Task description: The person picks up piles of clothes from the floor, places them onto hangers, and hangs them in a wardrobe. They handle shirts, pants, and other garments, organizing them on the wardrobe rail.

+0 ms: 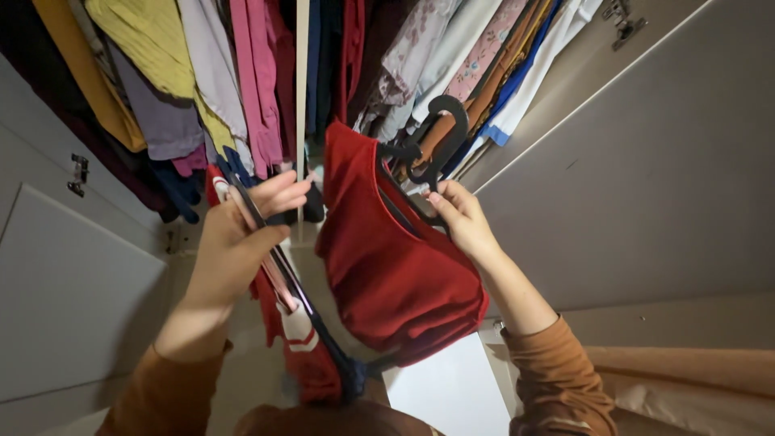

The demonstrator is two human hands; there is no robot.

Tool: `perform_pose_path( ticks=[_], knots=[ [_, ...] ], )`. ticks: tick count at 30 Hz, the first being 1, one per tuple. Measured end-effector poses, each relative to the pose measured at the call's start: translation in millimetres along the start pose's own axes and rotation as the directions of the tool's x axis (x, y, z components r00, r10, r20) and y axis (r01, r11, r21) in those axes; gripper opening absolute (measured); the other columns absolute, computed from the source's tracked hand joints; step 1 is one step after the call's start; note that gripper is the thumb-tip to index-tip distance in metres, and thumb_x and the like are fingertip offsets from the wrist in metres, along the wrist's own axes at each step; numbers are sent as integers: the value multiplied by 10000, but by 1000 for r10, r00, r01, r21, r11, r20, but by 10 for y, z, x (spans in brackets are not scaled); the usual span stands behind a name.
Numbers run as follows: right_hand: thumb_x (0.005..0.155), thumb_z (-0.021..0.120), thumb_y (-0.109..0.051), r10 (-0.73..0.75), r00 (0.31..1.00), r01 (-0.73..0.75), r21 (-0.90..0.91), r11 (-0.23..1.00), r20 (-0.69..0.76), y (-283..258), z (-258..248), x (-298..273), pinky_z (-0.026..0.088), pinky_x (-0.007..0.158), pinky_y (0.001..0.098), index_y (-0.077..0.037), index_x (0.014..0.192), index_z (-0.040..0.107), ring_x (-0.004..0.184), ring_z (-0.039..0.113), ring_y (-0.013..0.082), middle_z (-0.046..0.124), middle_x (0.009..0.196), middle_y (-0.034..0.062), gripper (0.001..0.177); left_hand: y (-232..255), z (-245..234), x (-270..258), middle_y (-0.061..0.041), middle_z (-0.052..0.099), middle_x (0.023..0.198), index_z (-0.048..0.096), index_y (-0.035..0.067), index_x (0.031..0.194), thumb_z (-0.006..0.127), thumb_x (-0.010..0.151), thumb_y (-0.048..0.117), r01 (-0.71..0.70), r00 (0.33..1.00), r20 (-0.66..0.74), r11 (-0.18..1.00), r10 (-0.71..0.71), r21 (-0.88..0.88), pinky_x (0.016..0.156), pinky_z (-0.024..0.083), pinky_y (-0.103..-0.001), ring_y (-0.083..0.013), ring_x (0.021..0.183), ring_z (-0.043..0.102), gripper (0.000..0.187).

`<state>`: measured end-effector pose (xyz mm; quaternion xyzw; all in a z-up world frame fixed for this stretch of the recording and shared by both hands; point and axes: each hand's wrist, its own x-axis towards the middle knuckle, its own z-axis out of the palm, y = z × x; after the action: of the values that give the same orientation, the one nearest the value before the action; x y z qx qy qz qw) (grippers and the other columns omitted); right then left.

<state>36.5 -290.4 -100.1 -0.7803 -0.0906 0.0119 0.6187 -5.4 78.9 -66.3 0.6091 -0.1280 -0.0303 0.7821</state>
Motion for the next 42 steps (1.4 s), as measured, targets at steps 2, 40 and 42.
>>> perform_pose_path(
  ticks=[2, 40, 42],
  knots=[
    [1026, 605, -150, -3, 998, 1, -35, 999, -57, -310, -26, 22, 496, 778, 228, -31, 1063, 645, 834, 587, 61, 689, 991, -18, 131, 91, -2, 35, -207, 658, 1390, 492, -73, 1458, 499, 776, -168, -42, 998, 40, 999, 41, 6, 1075, 478, -350, -256, 1303, 632, 688],
    [1005, 564, -287, -506, 854, 254, -757, 603, -116, -1651, 318, 6139, 535, 884, 553, -14, 1073, 669, 1025, 668, 473, 702, 1040, 277, 299, 557, 271, 2900, -121, 666, 1431, 466, 6, 1471, 656, 845, 95, -166, 843, -352, 820, 406, 548, 1082, 382, -278, -181, 1343, 609, 661],
    [953, 624, -274, -557, 826, 292, -777, 558, -90, -1787, 242, 5816, 525, 853, 541, -20, 1094, 668, 1005, 637, 485, 632, 1109, 291, 294, 518, 251, 2876, -159, 594, 1469, 488, -19, 1399, 690, 815, 76, -233, 839, -288, 783, 461, 576, 1080, 371, -289, -220, 1369, 560, 626]
  ],
)
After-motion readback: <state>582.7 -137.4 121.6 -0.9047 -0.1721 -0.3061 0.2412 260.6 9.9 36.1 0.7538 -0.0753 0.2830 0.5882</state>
